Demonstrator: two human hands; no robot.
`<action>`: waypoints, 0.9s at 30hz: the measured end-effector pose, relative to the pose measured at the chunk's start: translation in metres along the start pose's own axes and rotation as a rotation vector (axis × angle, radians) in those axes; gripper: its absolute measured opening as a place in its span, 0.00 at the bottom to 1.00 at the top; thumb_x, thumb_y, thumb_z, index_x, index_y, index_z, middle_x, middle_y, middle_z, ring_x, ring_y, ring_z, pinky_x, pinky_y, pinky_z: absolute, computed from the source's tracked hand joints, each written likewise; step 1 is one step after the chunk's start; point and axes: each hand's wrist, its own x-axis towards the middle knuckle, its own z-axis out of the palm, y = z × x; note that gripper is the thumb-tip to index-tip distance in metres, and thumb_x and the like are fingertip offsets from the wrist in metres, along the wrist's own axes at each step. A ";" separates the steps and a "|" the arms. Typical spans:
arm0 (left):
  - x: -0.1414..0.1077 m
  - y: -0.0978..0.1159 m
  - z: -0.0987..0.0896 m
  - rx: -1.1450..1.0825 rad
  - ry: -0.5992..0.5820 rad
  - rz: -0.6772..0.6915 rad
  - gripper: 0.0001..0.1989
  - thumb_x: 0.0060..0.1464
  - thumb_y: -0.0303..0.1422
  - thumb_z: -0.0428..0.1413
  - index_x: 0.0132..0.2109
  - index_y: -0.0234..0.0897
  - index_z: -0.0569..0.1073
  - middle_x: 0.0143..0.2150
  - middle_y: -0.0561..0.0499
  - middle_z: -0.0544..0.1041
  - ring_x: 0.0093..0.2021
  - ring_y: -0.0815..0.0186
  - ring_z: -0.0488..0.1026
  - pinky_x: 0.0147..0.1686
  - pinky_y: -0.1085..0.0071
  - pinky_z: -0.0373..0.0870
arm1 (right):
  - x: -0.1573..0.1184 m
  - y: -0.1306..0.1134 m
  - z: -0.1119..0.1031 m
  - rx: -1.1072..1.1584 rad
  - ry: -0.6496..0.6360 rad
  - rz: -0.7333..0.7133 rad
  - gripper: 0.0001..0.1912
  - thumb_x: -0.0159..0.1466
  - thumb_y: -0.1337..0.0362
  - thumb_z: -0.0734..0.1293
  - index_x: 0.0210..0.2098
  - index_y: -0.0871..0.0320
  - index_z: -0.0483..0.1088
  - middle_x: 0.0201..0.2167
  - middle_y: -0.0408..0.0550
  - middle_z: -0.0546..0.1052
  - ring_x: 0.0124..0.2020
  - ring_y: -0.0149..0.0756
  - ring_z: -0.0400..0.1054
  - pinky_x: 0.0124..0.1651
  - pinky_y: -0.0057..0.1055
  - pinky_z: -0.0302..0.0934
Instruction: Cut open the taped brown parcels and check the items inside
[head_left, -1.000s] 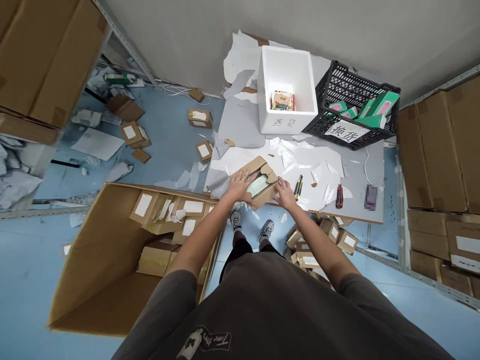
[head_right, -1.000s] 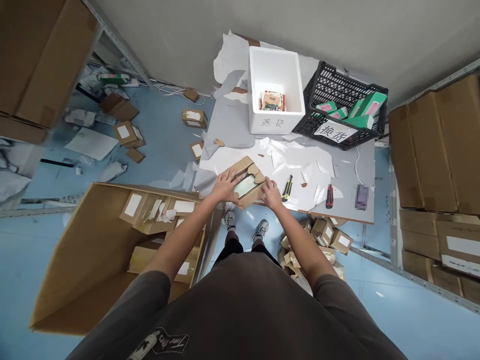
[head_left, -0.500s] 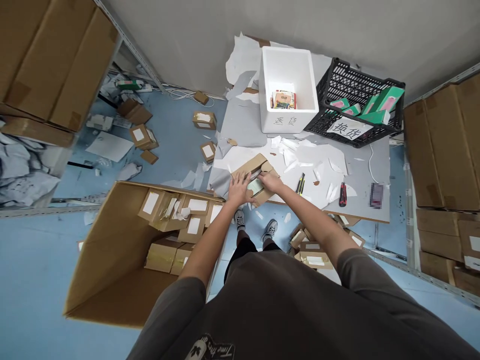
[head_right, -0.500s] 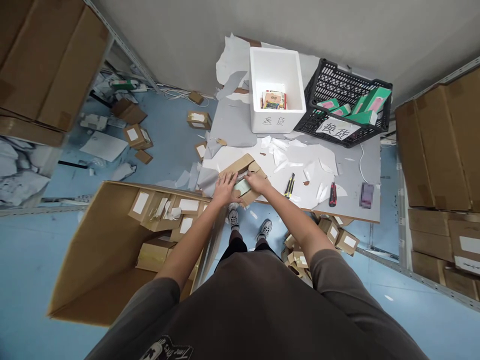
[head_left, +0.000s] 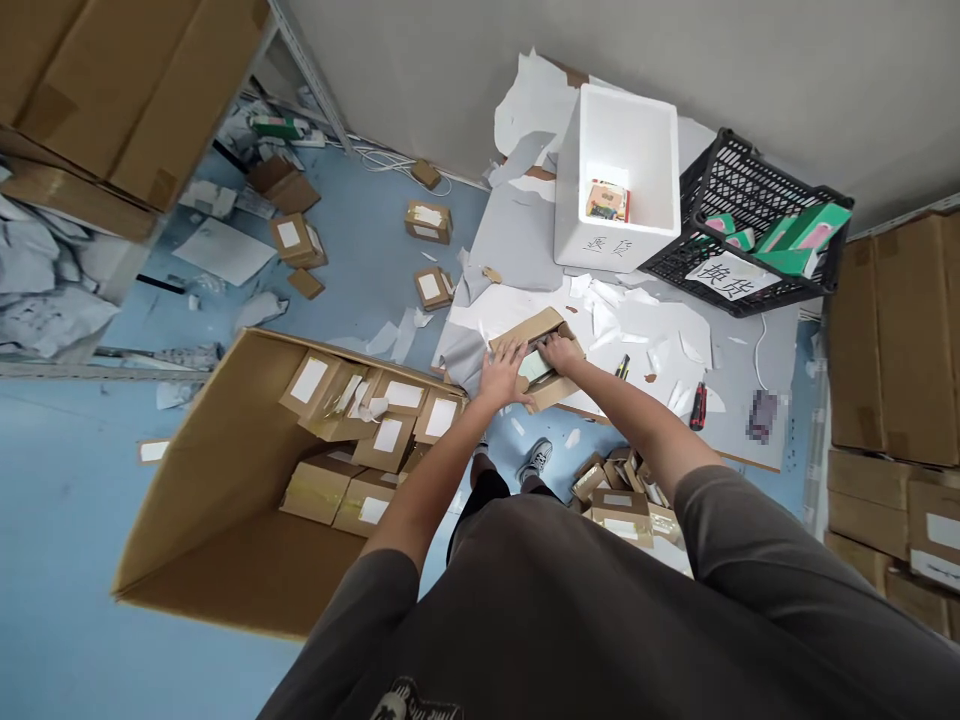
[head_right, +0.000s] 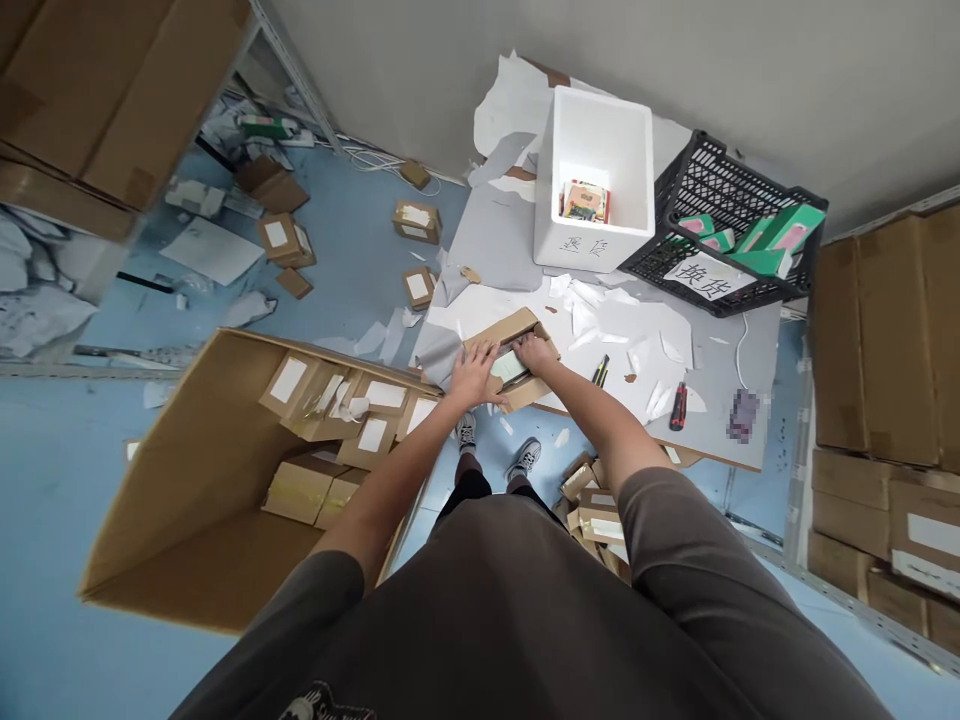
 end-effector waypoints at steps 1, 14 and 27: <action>0.001 0.000 -0.001 0.001 -0.005 -0.003 0.76 0.44 0.52 0.78 0.86 0.43 0.39 0.87 0.42 0.44 0.86 0.38 0.38 0.82 0.40 0.41 | -0.003 0.001 -0.002 0.000 0.003 -0.028 0.29 0.66 0.73 0.66 0.67 0.67 0.70 0.58 0.74 0.79 0.62 0.60 0.68 0.54 0.46 0.68; 0.003 -0.002 -0.005 -0.029 -0.003 -0.021 0.81 0.42 0.50 0.79 0.86 0.41 0.35 0.86 0.37 0.46 0.86 0.42 0.39 0.81 0.44 0.47 | -0.095 0.020 -0.064 0.049 0.193 -0.149 0.37 0.58 0.69 0.77 0.66 0.66 0.69 0.63 0.71 0.70 0.59 0.61 0.67 0.60 0.49 0.63; 0.001 -0.004 -0.031 -0.042 0.123 -0.179 0.75 0.43 0.53 0.77 0.85 0.39 0.44 0.86 0.30 0.48 0.85 0.30 0.38 0.79 0.34 0.47 | -0.223 0.110 -0.110 0.649 0.656 0.051 0.53 0.54 0.59 0.83 0.75 0.57 0.63 0.66 0.61 0.73 0.63 0.62 0.71 0.64 0.47 0.66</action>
